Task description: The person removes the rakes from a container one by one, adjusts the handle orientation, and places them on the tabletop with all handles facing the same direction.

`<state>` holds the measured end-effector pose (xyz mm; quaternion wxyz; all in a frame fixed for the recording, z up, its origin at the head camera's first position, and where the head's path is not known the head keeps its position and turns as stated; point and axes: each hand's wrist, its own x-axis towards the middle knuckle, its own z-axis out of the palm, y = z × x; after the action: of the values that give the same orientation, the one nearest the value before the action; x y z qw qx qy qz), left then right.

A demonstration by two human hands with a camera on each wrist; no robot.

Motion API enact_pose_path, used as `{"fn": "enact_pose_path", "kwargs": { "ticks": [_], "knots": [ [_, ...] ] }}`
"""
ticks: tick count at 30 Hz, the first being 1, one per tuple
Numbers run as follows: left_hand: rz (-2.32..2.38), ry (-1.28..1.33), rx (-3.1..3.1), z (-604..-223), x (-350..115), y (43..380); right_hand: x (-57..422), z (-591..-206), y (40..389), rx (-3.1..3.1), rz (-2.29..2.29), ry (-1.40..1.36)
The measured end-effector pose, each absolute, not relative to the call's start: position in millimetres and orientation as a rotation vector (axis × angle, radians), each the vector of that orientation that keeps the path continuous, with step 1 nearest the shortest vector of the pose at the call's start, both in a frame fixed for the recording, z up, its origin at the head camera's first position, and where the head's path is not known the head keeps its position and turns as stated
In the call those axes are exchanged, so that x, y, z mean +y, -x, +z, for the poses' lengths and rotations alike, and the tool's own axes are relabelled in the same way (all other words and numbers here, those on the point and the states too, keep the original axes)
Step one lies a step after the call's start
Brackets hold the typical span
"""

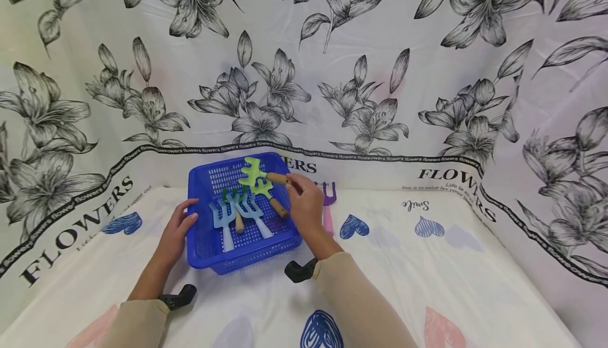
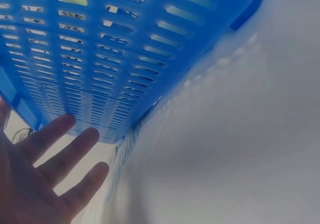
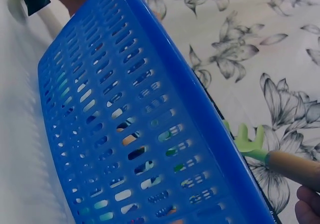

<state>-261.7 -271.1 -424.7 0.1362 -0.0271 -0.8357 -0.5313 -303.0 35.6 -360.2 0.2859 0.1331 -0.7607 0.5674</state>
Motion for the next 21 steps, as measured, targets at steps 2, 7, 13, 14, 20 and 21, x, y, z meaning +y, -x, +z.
{"fn": "enact_pose_path", "kwargs": {
  "ticks": [2,7,13,14,20,21],
  "knots": [
    [-1.535,0.08,-2.418,-424.5,-271.5,261.6,37.4,-359.4,302.1,-2.038,1.501,-0.353],
    [-1.532,0.082,-2.419,-423.3,-271.2,261.1,47.8,-360.0,303.1,-2.028,1.456,-0.345],
    [-1.539,0.079,-2.419,-423.3,-270.9,261.0,66.0,-364.7,307.2,-1.972,1.515,-0.28],
    [-1.539,0.079,-2.418,-423.3,-270.8,261.1,69.3,-365.9,308.1,-1.964,1.52,-0.269],
    [-1.542,0.083,-2.417,-422.5,-270.3,260.7,86.6,-370.7,311.1,-1.936,1.473,-0.197],
    [-1.543,0.083,-2.419,-422.8,-270.5,260.9,89.2,-370.9,311.1,-1.924,1.467,-0.19]
  ]
}}
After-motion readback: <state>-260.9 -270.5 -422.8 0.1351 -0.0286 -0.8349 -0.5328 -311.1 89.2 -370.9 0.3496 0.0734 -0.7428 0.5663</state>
